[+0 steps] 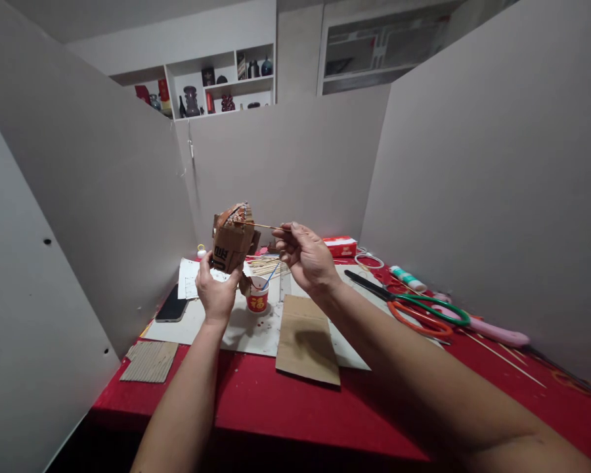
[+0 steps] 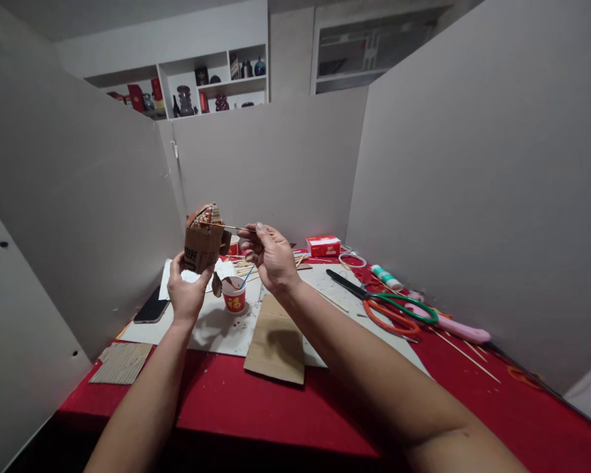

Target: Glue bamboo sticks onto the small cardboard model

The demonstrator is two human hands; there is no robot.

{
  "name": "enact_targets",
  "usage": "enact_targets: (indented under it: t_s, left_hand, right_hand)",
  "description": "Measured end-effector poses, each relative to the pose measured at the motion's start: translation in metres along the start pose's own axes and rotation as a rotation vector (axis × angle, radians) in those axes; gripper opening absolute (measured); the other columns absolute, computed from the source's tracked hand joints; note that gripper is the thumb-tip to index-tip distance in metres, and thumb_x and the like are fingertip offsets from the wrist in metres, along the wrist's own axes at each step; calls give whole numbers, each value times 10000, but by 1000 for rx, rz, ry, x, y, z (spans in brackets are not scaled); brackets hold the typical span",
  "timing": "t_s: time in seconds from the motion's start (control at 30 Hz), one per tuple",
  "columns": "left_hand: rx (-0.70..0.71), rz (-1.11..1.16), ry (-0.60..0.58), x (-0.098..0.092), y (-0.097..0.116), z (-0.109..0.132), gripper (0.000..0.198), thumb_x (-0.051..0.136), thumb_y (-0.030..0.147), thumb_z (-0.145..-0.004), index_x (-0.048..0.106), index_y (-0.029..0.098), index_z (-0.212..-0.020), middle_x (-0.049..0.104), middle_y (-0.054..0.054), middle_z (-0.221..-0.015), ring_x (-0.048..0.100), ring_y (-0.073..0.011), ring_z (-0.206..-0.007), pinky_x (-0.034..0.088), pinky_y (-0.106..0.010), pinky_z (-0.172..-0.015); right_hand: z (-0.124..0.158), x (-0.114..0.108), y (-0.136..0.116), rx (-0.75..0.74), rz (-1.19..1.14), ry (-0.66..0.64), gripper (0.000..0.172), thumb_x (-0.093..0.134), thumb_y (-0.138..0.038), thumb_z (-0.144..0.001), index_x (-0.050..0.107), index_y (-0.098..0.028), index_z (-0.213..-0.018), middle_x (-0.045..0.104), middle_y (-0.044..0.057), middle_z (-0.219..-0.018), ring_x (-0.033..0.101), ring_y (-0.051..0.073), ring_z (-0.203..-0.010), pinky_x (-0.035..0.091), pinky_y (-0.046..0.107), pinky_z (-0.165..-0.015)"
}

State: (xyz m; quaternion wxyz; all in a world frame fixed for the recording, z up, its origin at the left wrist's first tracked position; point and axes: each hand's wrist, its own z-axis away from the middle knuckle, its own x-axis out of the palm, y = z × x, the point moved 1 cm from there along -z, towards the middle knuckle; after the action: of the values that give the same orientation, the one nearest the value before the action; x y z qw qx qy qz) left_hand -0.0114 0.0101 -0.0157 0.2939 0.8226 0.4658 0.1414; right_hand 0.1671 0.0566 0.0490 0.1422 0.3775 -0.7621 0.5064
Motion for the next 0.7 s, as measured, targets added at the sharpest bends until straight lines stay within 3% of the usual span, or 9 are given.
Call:
enact_targets:
  t_s: [0.37,0.7]
  left_hand:
    - [5,-7,-1,-1,2,0,559,791,398,-704,580,197,-1181,683,-111,-1096,639,-263,-996,469,-416,-908]
    - [9,2,12,-1,2,1,576,802,416,-691,583,215,-1185,686,-106,-1100,643,-263,-998,472,-413,-907]
  right_hand:
    - [5,4,-2,-103,105,-144,269,786,-451,-761,701,-203,-821,767,17,-766,646,86,-547,464,161,-405]
    - [5,3,-5,-160,133,-158,276,785,-463,-764,716,-218,-870,778,18,-822,670,92,-577,489,162,-411]
